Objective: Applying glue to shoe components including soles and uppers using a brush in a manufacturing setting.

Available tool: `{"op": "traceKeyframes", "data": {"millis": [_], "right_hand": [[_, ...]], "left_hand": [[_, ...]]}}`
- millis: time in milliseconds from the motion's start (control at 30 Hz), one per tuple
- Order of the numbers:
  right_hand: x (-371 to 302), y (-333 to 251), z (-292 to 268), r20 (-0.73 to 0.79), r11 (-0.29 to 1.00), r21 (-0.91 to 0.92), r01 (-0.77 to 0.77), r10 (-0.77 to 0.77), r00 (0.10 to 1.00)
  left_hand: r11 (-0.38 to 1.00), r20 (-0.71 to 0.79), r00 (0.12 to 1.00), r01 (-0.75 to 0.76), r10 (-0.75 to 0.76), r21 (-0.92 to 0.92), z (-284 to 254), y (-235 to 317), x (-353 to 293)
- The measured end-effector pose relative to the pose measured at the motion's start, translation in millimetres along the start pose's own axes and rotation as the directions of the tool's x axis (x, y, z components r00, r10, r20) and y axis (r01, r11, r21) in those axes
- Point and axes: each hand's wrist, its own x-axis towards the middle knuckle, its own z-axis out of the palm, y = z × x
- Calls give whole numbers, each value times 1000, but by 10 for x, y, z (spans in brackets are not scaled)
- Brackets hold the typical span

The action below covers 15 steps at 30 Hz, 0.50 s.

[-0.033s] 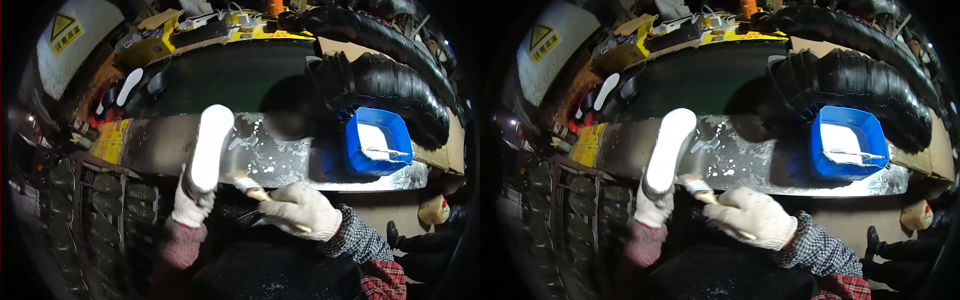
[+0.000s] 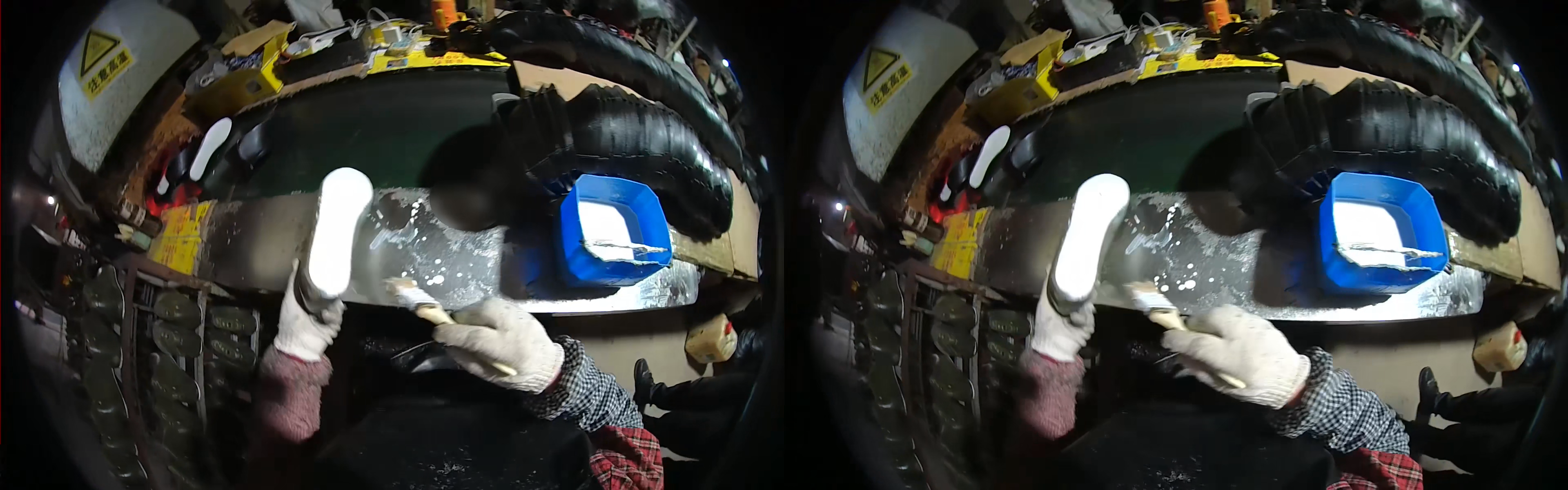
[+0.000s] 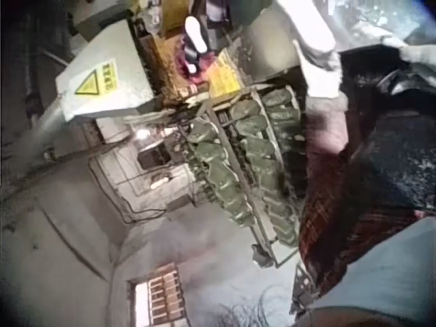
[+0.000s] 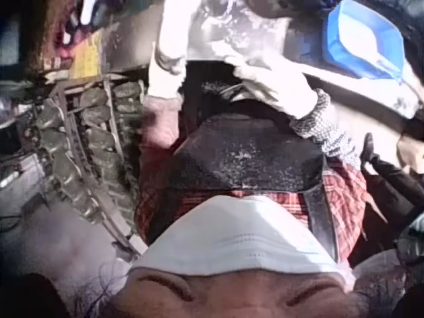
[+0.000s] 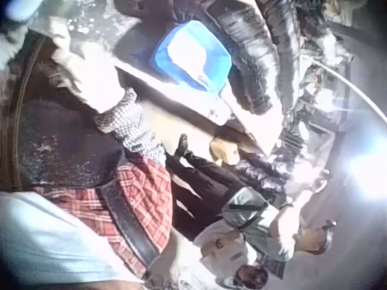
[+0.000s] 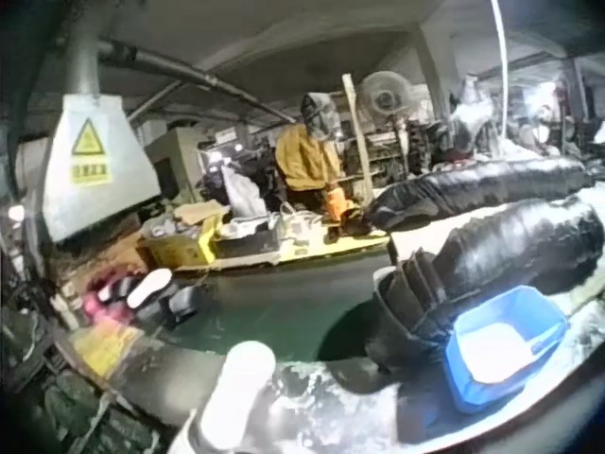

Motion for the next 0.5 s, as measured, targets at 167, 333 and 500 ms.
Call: {"op": "traceKeyframes", "data": {"millis": [167,333,500], "right_hand": [[-622,58,-343,-227,986,-10,-168,161,960],[-1041,-21,-408,-314,939,96,-331,344,885],[-1027,-93,-494,-248,958,31,-286,285,926]], "left_hand": [[842,-249,911,-402,328,-361,374,474,368],[930,233,952,-260,201,258,1489,-230,1133],[796,160,979,-194,123,573,2038,-754,1486]]}}
